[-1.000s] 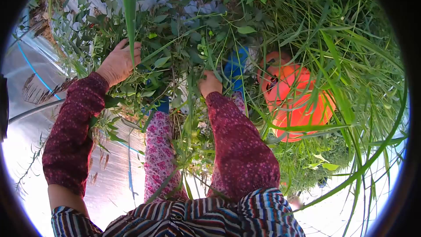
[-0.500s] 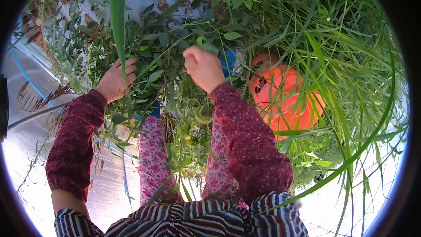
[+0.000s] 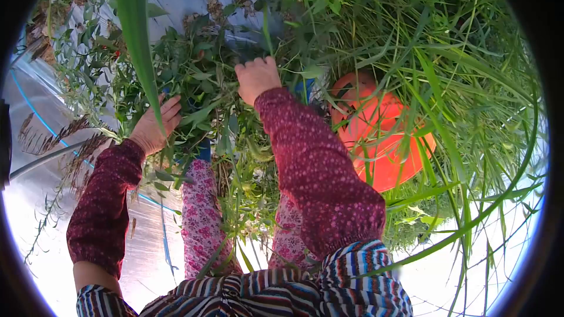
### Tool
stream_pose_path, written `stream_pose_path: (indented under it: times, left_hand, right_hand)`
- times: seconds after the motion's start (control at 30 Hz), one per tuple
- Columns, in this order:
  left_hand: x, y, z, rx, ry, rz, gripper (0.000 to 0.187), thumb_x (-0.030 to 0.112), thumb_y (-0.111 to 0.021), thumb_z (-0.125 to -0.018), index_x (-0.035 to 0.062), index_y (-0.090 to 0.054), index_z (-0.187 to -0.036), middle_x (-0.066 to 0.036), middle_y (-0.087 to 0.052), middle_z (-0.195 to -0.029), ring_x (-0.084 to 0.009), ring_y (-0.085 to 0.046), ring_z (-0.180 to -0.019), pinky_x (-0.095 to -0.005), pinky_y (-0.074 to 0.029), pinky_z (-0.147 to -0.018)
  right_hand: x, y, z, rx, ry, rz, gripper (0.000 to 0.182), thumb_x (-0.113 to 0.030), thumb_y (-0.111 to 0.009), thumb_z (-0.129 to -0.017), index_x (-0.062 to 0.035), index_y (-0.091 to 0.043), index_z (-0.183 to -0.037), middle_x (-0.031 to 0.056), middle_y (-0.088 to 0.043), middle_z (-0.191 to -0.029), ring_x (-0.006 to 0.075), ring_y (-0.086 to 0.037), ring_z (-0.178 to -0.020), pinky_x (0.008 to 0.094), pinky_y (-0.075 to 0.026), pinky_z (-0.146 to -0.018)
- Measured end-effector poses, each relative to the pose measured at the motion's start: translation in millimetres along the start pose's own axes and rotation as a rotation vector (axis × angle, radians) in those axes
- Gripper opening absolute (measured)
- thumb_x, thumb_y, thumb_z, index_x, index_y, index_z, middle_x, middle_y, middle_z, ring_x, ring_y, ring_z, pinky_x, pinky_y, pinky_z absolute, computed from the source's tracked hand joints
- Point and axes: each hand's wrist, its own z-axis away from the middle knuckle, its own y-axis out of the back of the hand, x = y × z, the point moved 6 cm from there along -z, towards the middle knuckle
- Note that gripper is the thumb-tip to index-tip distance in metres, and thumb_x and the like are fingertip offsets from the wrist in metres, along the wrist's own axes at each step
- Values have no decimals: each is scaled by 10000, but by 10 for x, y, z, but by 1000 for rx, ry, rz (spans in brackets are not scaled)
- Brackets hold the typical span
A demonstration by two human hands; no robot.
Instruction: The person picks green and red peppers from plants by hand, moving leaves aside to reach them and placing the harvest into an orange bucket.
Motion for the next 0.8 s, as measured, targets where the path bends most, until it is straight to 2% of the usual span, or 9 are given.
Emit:
stream_pose_path:
  times: [0.1, 0.23, 0.33, 0.4, 0.53, 0.6, 0.7, 0.77, 0.8]
  left_hand:
    - [200, 128, -78, -55, 45, 136, 503, 123, -620, -668, 62, -547, -1162, -94, -439, -1322, -262, -250, -1345, -482, -217, -1089]
    - [260, 221, -138, -12, 80, 150, 444, 111, -598, -670, 69, -557, -1110, -100, -523, -1168, -261, -338, -1286, -480, -182, -1088]
    - [200, 409, -288, -5, 114, 344, 380, 113, -592, -672, 56, -579, -1048, -124, -578, -1062, -281, -476, -1161, -467, -252, -1057]
    - [71, 710, -443, 302, 213, 619, 294, 85, -592, -676, 2, -582, -958, -138, -615, -915, -321, -567, -989, -422, -429, -882]
    - [285, 796, -1035, 243, 148, 513, 302, 154, -606, -722, -14, -580, -972, -185, -618, -878, -353, -597, -886, -404, -471, -782]
    - [374, 405, -1284, -308, 168, 423, 404, 274, -648, -737, -33, -584, -992, -204, -625, -933, -352, -602, -911, -408, -484, -776]
    - [420, 50, -1341, -611, 124, 393, 535, 373, -667, -730, -59, -573, -1031, -219, -627, -980, -347, -609, -935, -403, -489, -797]
    - [414, -58, -1318, -643, 129, 388, 561, 371, -679, -703, -65, -580, -1041, -210, -631, -1004, -334, -614, -948, -397, -496, -806]
    - [385, -61, -1299, -584, 158, 392, 527, 367, -666, -711, -52, -594, -1023, -213, -631, -993, -334, -617, -934, -400, -494, -801]
  right_hand:
    - [-281, -56, 262, -25, -19, -63, 317, -125, -555, -754, -62, -552, -1065, 84, -619, -927, 246, -552, -945, 389, -345, -849]
    - [-655, -232, 391, 110, -110, -214, 495, -124, -587, -712, 19, -471, -1171, 144, -601, -967, 285, -560, -941, 407, -412, -841]
    - [-870, -234, 436, 102, -138, -229, 502, -120, -552, -733, 18, -454, -1205, 150, -590, -994, 310, -554, -954, 431, -394, -857]
    - [-983, -331, 464, 150, -135, -239, 508, -128, -543, -741, -1, -450, -1224, 151, -579, -1025, 318, -538, -986, 444, -384, -863]
    - [-1254, -376, 473, 51, -68, -140, 458, -182, -531, -768, -99, -497, -1217, 143, -530, -1167, 332, -462, -1111, 452, -363, -892]
    - [-1339, -381, 459, 48, -56, -61, 415, -199, -527, -776, -115, -533, -1183, 139, -517, -1200, 329, -448, -1126, 442, -365, -897]
    - [-1363, -488, 490, -53, -46, -677, 308, -186, -504, -799, -76, -607, -1067, 135, -510, -1229, 334, -440, -1142, 419, -371, -934]
    - [-1319, -135, 762, -115, -3, -740, 318, -141, -549, -775, -75, -600, -1082, 137, -529, -1211, 296, -437, -1168, 420, -355, -969]
    - [-1360, 58, 832, 142, 113, -493, 308, -119, -568, -763, -76, -608, -1065, 131, -570, -1142, 278, -488, -1115, 416, -382, -951]
